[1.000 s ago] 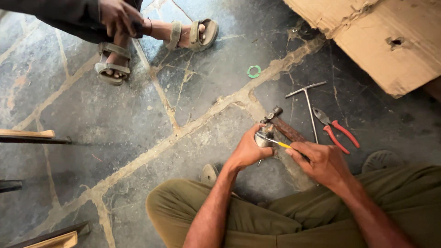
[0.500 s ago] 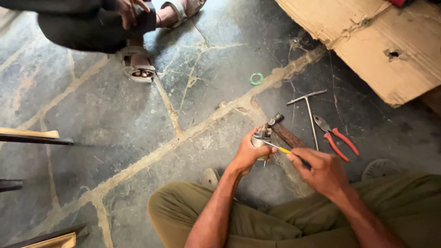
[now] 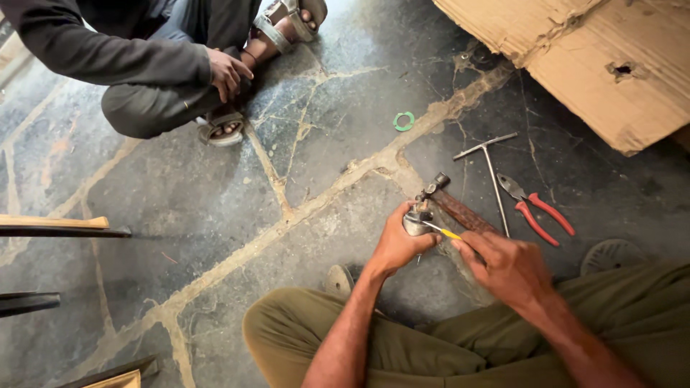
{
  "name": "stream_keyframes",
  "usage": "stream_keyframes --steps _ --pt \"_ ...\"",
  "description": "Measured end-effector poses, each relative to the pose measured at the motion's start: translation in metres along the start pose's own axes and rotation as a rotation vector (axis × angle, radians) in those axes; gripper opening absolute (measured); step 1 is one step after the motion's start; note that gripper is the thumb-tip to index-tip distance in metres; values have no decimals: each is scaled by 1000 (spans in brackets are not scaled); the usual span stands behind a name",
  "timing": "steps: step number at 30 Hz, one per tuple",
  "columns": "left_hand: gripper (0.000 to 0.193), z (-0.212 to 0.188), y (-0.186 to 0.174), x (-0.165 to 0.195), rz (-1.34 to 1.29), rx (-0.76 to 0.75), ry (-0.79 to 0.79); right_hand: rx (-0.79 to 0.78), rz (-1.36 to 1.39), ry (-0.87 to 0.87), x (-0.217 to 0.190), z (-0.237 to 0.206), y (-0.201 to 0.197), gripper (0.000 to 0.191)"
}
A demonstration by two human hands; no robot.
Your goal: The person sits on the floor and uses a hammer and screwdriver to disassemble a small cylindrical metal component. They repeatedly strike the tool against the object to loosen parts and manipulate the internal components with their hands.
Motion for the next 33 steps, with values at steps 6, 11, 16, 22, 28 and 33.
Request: stream_keyframes --steps 6,11,16,22,28,33 --pt "58 0 -4 4 260 20 112 -167 -179 -4 9 0 3 18" --pt "59 -1 -2 7 180 -21 60 -73 49 60 14 -1 4 20" --pt "59 1 -5 10 -23 -138 57 45 191 -36 19 1 3 20" --pt "52 -2 -12 9 -290 -363 -29 34 87 -154 9 3 -2 21" --pt "51 -1 -9 7 -77 -115 120 58 22 -98 -8 4 -9 14" --pt "53 0 -6 6 237 86 144 -2 -68 -7 -14 3 -4 15"
Point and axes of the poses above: each hand's wrist, its own z-axis towards the middle knuckle, its own y-axis out of the palm, x = y × z, the point moved 3 cm from there along z, towards the middle knuckle, and after that the axes turned 10 degrees about z, right-handed, at the moved point
